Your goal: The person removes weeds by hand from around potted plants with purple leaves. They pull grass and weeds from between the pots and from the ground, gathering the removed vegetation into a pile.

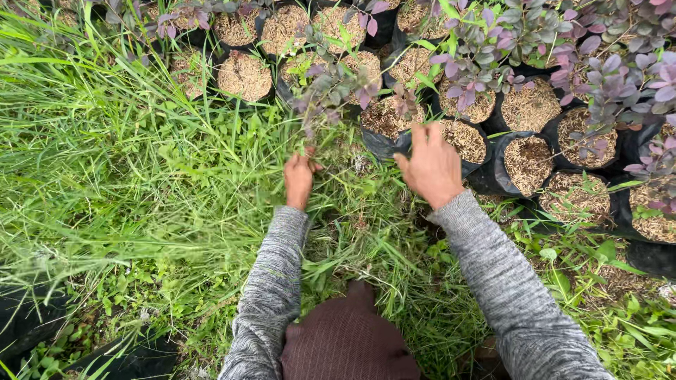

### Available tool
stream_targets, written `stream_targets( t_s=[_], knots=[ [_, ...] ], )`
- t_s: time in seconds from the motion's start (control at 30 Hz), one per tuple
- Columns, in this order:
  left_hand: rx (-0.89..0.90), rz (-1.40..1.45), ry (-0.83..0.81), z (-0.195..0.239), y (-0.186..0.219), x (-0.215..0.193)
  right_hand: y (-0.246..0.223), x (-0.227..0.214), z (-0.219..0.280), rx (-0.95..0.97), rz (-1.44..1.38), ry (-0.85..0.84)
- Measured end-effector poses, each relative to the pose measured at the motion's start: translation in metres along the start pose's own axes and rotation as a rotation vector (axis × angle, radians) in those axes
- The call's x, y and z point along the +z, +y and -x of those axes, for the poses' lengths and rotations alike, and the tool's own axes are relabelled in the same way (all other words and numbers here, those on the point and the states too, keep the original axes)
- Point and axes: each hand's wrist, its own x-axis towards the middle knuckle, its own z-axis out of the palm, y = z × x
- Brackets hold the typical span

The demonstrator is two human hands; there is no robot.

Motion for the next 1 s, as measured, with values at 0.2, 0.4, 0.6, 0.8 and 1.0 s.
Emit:
stream_targets(
  t_s=[0.2,0.4,0.6,0.8,1.0],
  knots=[
    [-0.075,0.300,0.043,0.003,-0.016,0.011,0.016,0.012,-0.018,-0.037,0.173,0.150],
    [-0.062,0.206,0.077,0.013,-0.019,0.013,0.024,0.021,0.014,-0.238,-0.195,0.123],
    [-0.008,0.393,0.012,0.015,-0.025,0.025,0.016,0.021,0.017,-0.161,-0.076,0.209],
    [0.071,0.494,-0.054,0.015,-0.027,0.031,0.011,0.034,0.002,-0.161,0.315,0.253],
    [0.131,0.526,-0.135,0.025,-0.031,0.031,0.022,0.057,-0.006,-0.113,0.224,0.297]
  ],
)
